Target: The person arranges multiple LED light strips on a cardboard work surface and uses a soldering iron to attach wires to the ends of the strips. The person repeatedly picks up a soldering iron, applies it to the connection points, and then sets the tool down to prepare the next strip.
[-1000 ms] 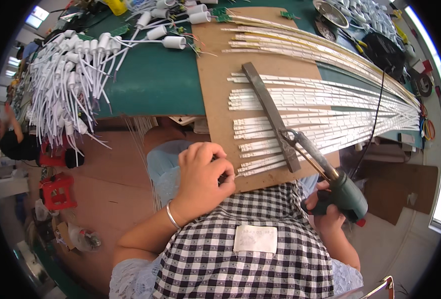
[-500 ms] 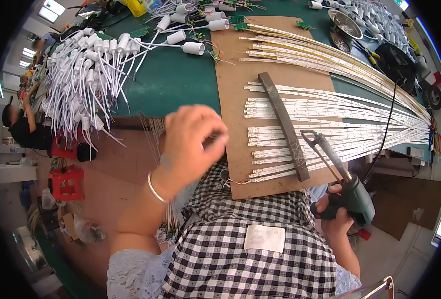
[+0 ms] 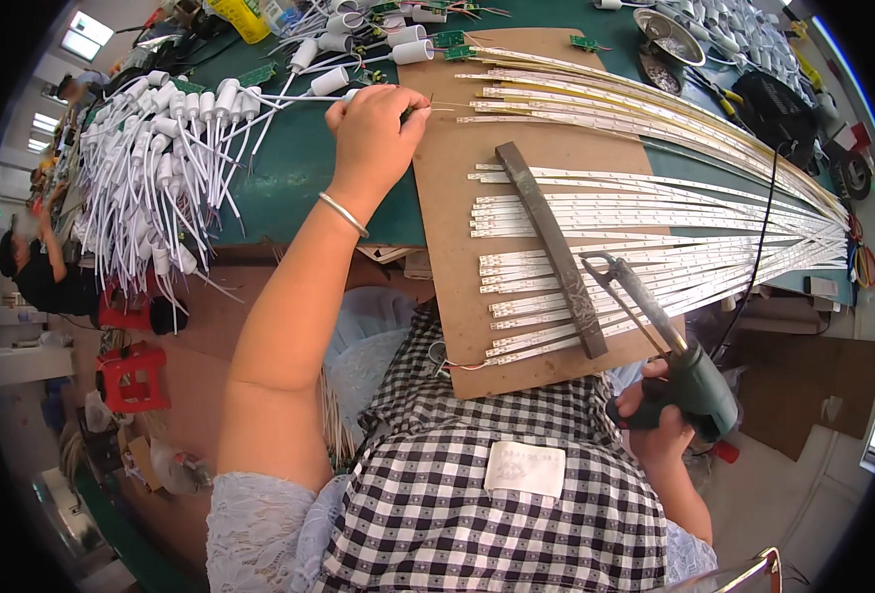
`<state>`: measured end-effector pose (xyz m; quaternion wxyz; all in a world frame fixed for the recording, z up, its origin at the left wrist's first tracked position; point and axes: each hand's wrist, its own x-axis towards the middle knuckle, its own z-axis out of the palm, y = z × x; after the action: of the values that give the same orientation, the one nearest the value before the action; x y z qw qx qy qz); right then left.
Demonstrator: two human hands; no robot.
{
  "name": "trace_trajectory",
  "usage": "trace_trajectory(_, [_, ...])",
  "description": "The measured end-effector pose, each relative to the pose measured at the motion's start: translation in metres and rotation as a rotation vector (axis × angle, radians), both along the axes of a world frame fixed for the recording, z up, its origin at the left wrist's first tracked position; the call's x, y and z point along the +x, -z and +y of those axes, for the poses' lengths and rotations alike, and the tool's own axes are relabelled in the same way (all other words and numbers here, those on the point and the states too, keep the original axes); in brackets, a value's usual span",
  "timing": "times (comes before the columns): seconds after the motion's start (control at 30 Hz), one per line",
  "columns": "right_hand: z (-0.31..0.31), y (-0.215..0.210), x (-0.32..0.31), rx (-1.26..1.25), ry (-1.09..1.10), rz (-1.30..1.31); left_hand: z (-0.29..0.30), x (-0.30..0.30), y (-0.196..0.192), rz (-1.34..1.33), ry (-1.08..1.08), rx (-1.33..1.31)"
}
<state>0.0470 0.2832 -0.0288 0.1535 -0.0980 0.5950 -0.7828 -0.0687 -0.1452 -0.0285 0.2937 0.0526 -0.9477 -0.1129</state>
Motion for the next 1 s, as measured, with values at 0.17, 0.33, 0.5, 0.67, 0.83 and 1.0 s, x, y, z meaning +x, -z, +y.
trace_trajectory(0.17, [-0.002, 0.0, 0.003, 0.028, 0.012, -0.005, 0.002, 0.0, 0.008, 0.043, 0.041, -0.047])
trace_trajectory(0.33, [-0.013, -0.007, 0.007, 0.107, 0.066, -0.016, 0.009, 0.004, 0.006, 0.059, 0.05, -0.034])
trace_trajectory(0.5, [-0.01, -0.007, 0.007, 0.104, 0.033, -0.022, 0.021, 0.033, -0.02, 0.019, 0.054, 0.069])
trace_trajectory(0.67, [-0.001, -0.005, 0.004, 0.036, -0.064, -0.078, 0.051, 0.116, -0.06, -0.238, 0.26, 0.133])
trace_trajectory(0.83, [-0.007, -0.015, 0.003, 0.079, -0.078, -0.109, 0.083, 0.162, -0.058, -0.418, 0.334, 0.394])
trace_trajectory(1.0, [-0.002, -0.017, 0.009, 0.114, -0.09, -0.129, 0.102, 0.175, -0.047, -0.384, 0.352, 0.35])
